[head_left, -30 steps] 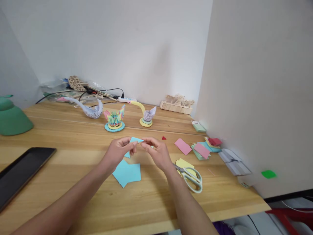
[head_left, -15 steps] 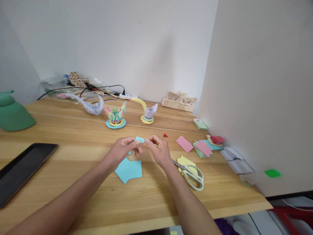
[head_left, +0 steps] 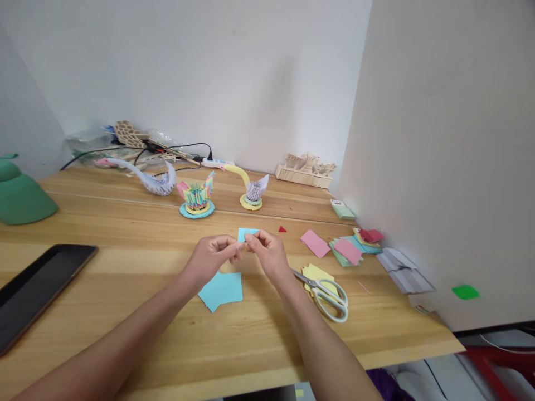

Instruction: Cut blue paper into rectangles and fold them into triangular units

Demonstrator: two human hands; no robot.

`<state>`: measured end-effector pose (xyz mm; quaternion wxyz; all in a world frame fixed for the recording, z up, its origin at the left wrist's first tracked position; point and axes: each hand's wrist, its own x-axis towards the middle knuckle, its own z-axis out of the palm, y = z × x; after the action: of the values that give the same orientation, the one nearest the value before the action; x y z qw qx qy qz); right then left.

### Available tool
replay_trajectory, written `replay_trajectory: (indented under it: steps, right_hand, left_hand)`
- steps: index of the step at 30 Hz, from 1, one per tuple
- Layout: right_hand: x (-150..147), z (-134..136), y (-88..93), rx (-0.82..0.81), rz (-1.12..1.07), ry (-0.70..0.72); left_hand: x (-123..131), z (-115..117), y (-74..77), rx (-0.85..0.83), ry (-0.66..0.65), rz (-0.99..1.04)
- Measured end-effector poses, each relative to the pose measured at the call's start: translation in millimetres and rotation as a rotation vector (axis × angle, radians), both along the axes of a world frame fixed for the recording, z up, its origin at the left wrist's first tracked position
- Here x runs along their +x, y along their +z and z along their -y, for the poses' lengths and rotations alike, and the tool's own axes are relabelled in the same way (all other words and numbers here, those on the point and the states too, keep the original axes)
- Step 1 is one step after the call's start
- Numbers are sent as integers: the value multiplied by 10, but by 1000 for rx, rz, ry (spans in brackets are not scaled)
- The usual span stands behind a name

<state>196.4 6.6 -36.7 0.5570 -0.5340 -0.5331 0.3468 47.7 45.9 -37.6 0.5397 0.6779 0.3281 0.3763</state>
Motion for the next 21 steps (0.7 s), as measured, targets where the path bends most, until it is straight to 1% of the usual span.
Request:
replay_trajectory:
  steps: [2, 4, 7, 9, 12, 15, 18, 21]
  right_hand:
    - [11, 10, 5, 29, 95, -27]
    - [14, 24, 23, 43, 162, -28]
    - [-1, 40, 38, 56, 233, -9]
    - [-12, 39, 29, 60, 240, 14]
    - [-10, 23, 10, 46, 149, 67]
    - [4, 2, 20, 6, -31, 101]
    - [3, -10, 47, -35, -198, 103]
    - [-19, -11, 66, -41, -269, 100]
  left_hand:
    - [15, 22, 6, 35, -28, -29]
    - [18, 17, 9, 3, -51, -14]
    - [2, -31, 10, -83, 5, 75]
    - [-17, -70, 4, -85, 48, 109]
    - [-45, -104, -10, -8, 91, 84]
    - [-56, -92, -14, 97, 158, 35]
    - [-50, -48, 12, 204, 221, -34]
    - [-42, -9, 45, 329, 273, -81]
